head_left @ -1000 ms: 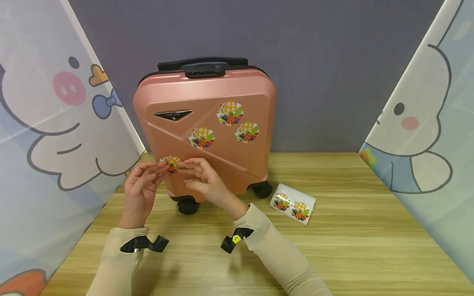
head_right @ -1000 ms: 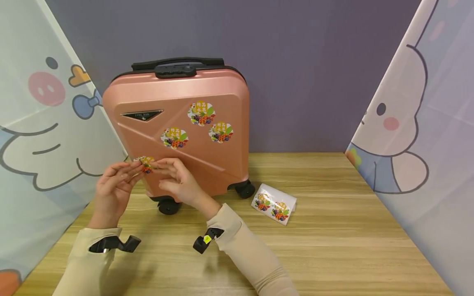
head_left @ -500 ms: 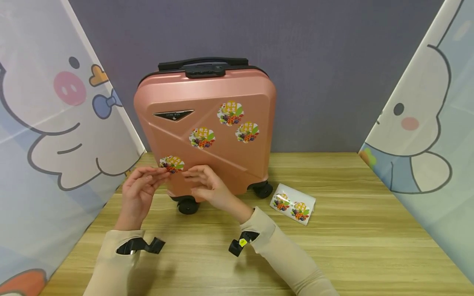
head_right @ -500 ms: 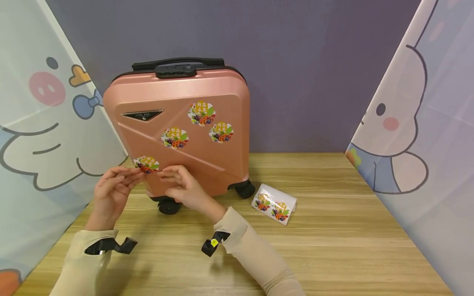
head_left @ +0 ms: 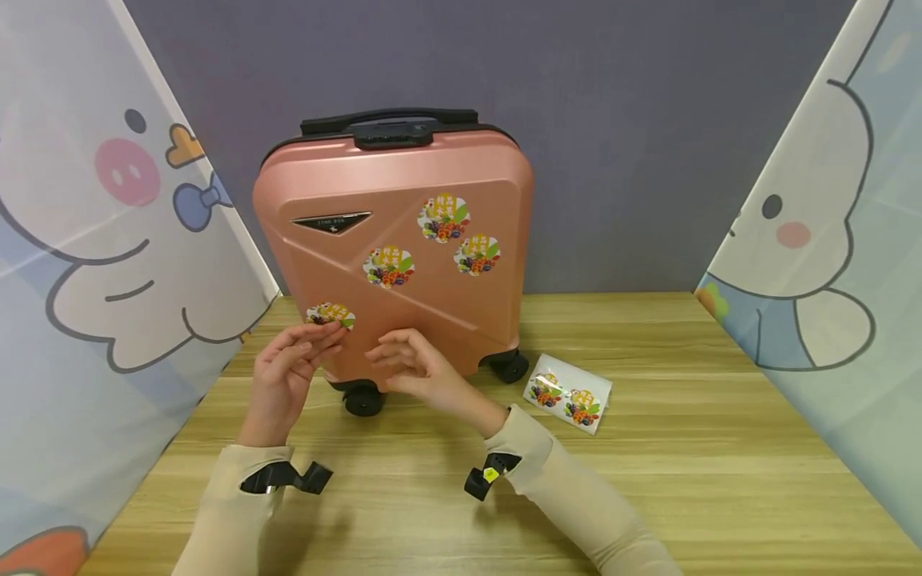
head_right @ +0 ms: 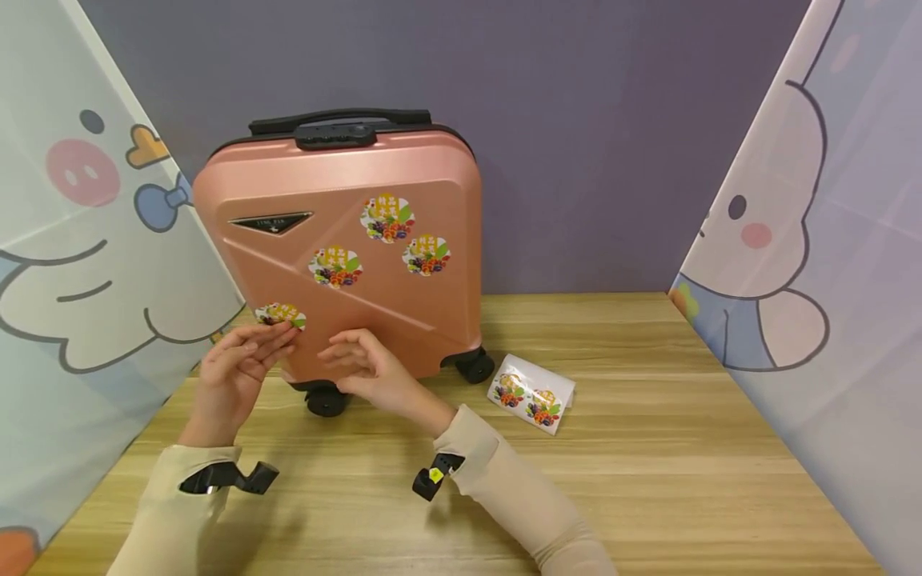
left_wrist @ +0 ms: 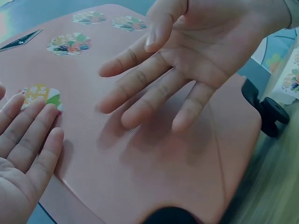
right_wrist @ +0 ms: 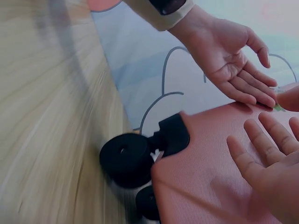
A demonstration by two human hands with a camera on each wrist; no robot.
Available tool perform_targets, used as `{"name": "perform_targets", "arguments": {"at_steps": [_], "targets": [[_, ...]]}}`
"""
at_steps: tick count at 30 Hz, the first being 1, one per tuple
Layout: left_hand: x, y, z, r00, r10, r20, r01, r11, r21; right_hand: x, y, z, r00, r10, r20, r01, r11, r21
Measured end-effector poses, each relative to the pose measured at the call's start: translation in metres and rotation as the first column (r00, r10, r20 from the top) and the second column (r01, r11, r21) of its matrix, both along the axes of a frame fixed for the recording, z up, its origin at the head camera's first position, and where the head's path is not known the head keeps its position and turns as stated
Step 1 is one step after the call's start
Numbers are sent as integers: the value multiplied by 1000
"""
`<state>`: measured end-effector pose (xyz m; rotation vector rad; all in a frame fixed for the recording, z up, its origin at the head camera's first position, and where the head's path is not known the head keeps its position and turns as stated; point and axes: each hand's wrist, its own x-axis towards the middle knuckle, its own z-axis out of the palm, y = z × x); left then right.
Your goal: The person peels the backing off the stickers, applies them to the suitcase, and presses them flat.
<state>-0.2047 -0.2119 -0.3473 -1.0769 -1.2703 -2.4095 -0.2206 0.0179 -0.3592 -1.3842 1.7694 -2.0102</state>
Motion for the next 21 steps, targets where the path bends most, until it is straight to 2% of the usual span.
{"name": "perform_targets", "arguments": {"at_steps": [3, 6, 11, 15, 21], "targets": [[2, 1, -4, 999, 40, 26, -39, 998, -39, -1, 10, -4, 1000, -14, -1, 14, 1000, 28], [5, 5, -7, 998, 48, 27, -46, 996, -74, -3, 20, -9, 999, -32, 3, 32, 998, 56], [7, 13, -11, 1000, 3, -3, -3, 993, -119, -4, 39, -15, 999, -47, 3, 46, 993, 108], [7, 20, -16, 1000, -13, -2, 12, 985, -173, -3, 53, -20, 996, -83, -30, 87, 983, 159], [8, 33, -25, 999, 18, 38, -5, 954, -300, 1, 72, -31, 986, -156, -60, 165, 962, 219]]}}
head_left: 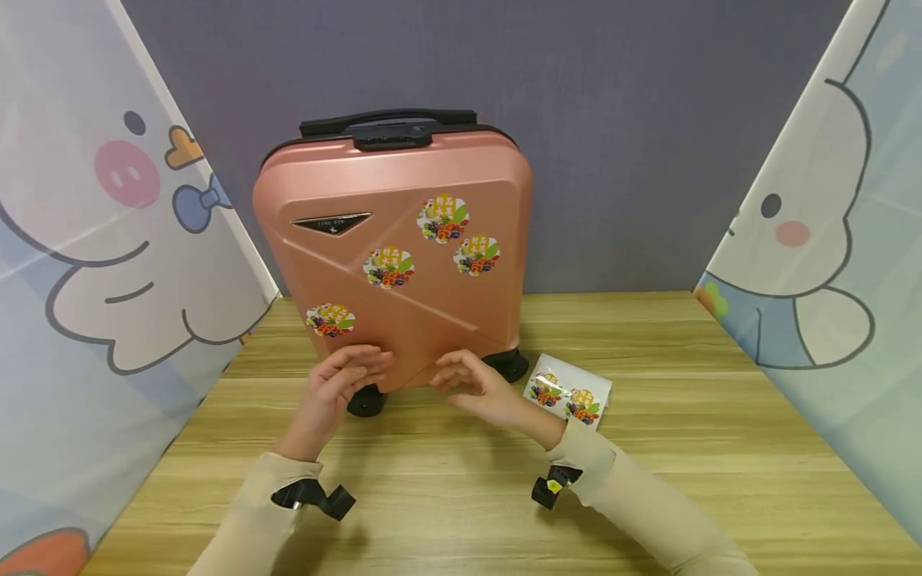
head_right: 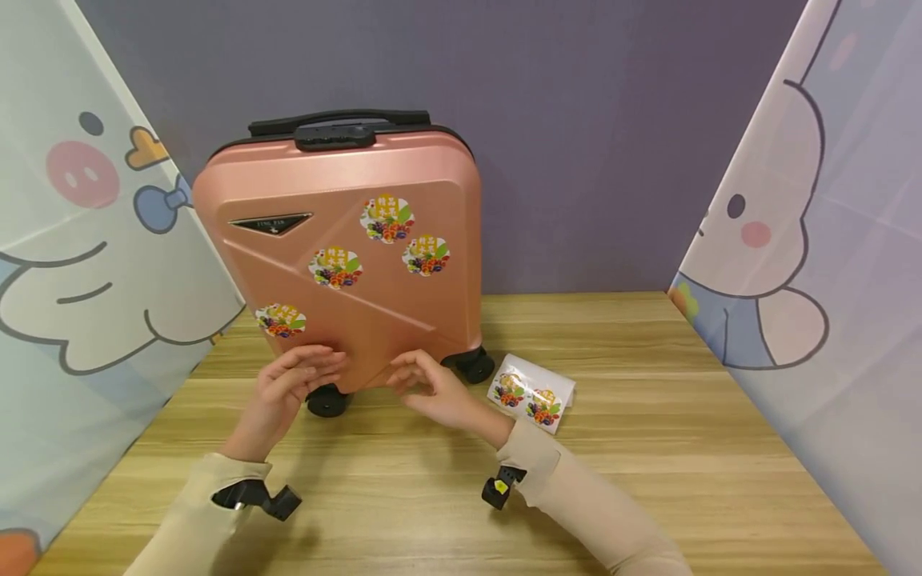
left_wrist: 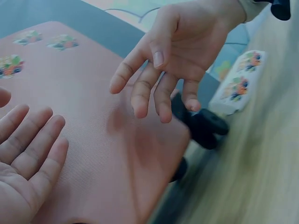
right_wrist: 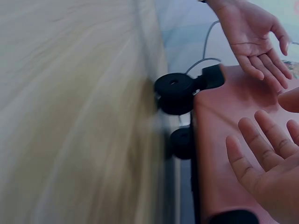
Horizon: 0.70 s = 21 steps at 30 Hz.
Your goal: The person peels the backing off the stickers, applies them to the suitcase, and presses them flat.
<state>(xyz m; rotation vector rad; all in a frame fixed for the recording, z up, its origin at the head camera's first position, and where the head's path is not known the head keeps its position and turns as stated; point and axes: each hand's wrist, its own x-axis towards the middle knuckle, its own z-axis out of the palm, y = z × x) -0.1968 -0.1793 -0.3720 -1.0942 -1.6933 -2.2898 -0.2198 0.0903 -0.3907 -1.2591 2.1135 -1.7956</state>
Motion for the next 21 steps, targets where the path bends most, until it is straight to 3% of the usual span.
{"name": "perform_targets", "arguments": {"at_steps": [12, 21], "targets": [[-2, 31, -27, 986, -7, 169, 36, 986, -164, 13, 38, -20, 999, -44, -31, 49, 982, 182], [-1, 66, -37, 974, -22, 225, 89, 952, -293, 16, 77, -14, 988, -149, -45, 156, 939, 308]]}}
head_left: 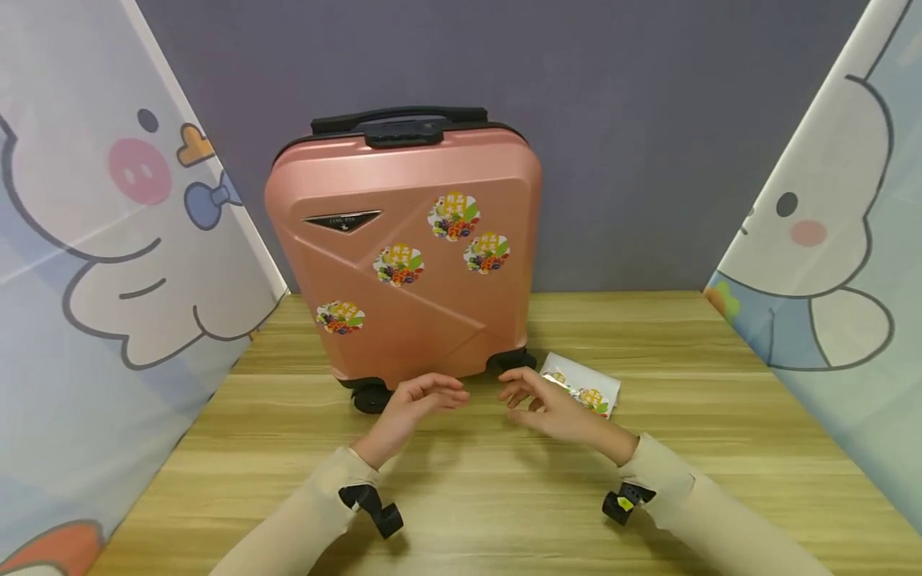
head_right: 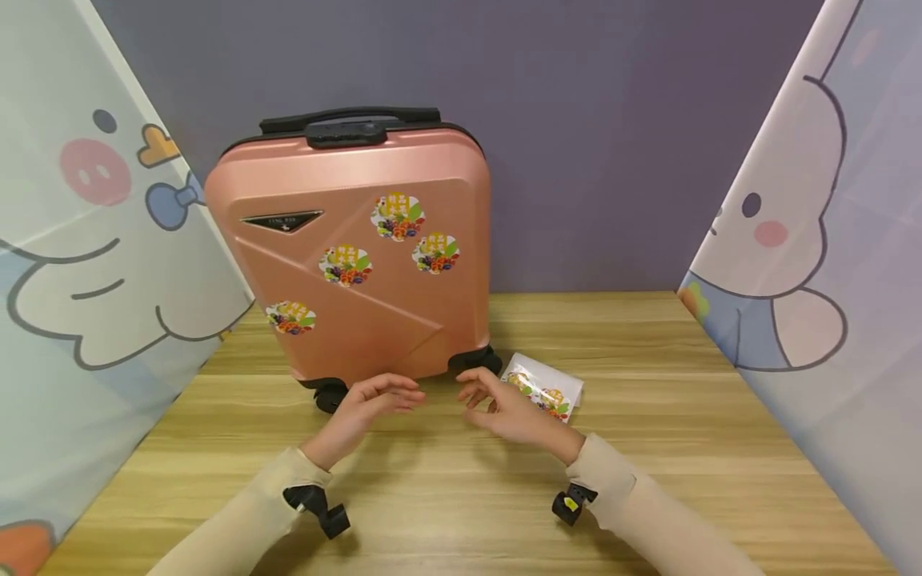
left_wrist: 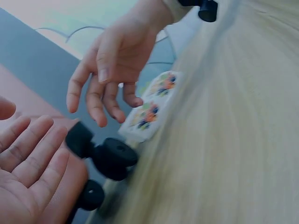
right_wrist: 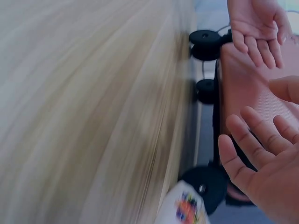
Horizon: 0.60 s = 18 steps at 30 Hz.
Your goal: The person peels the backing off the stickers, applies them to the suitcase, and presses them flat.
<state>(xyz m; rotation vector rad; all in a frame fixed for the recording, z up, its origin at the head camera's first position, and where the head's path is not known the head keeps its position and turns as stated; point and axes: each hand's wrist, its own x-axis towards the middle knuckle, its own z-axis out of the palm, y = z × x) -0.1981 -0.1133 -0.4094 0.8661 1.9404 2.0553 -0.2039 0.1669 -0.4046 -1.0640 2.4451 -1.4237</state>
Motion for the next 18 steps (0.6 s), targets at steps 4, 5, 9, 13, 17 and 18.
{"name": "perform_targets", "arguments": {"at_steps": [4, 5, 9, 13, 17, 18], "targets": [[-1, 13, -3, 1000, -2, 30, 4, 998, -57, 0, 18, 0, 998, -24, -50, 25, 999, 31], [-1, 15, -4, 999, -1, 37, 3, 997, -72, 0, 22, 0, 998, -27, -64, 29, 999, 34], [-3, 27, -8, 998, -15, 66, 23, 992, -122, -1, 36, -5, 990, -36, -135, 42, 998, 43], [-7, 38, -12, 996, -50, 70, 61, 983, -175, -4, 47, -11, 984, -62, -169, 73, 996, 58], [-10, 50, -14, 995, -68, 77, 83, 973, -217, -6, 57, -12, 975, -111, -193, 130, 987, 93], [-11, 52, -14, 994, -75, 79, 91, 970, -226, -6, 60, -11, 971, -126, -205, 151, 982, 111]]}}
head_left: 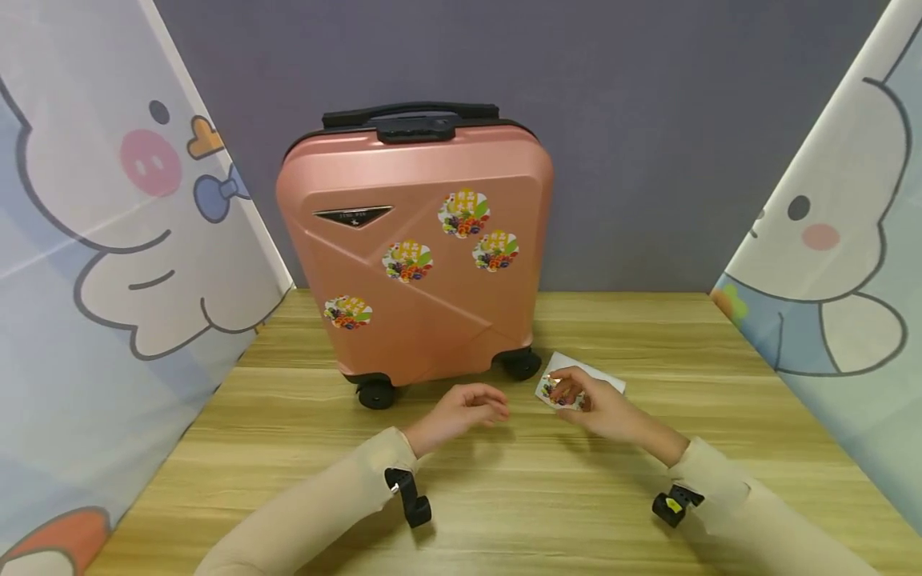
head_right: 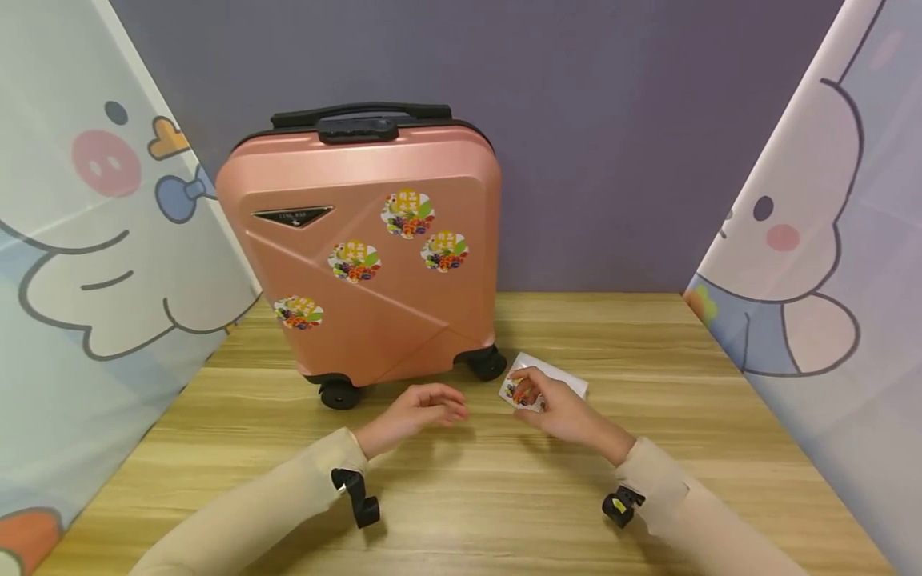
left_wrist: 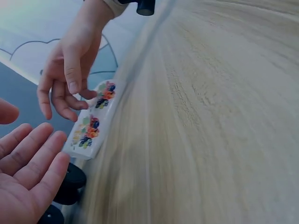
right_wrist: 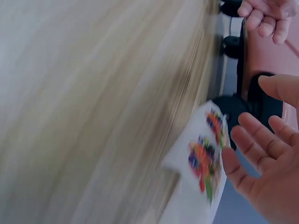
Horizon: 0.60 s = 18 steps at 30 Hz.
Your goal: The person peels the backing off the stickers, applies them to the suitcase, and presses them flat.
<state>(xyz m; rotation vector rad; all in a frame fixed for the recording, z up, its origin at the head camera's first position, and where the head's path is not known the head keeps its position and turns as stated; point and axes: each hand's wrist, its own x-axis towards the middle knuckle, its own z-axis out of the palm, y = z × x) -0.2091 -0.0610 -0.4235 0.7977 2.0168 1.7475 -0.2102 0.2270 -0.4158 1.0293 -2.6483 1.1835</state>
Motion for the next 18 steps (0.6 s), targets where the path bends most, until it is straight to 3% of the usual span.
{"name": "perform_targets", "arguments": {"at_steps": [6, 9, 13, 18], "targets": [[-7, 16, 2, 1000, -31, -3, 31, 999, -43, -1, 15, 6, 989, -94, -111, 107, 987, 119], [-10, 25, 4, 1000, -30, -9, 29, 998, -49, -1, 22, 8, 982, -149, -113, 166, 973, 163], [-15, 37, 4, 1000, -29, -2, 29, 998, -47, -1, 28, 10, 963, -241, -122, 264, 935, 238], [-21, 48, 2, 1000, 6, 25, -5, 999, -53, -1, 30, 10, 934, -295, -204, 347, 886, 308]]}}
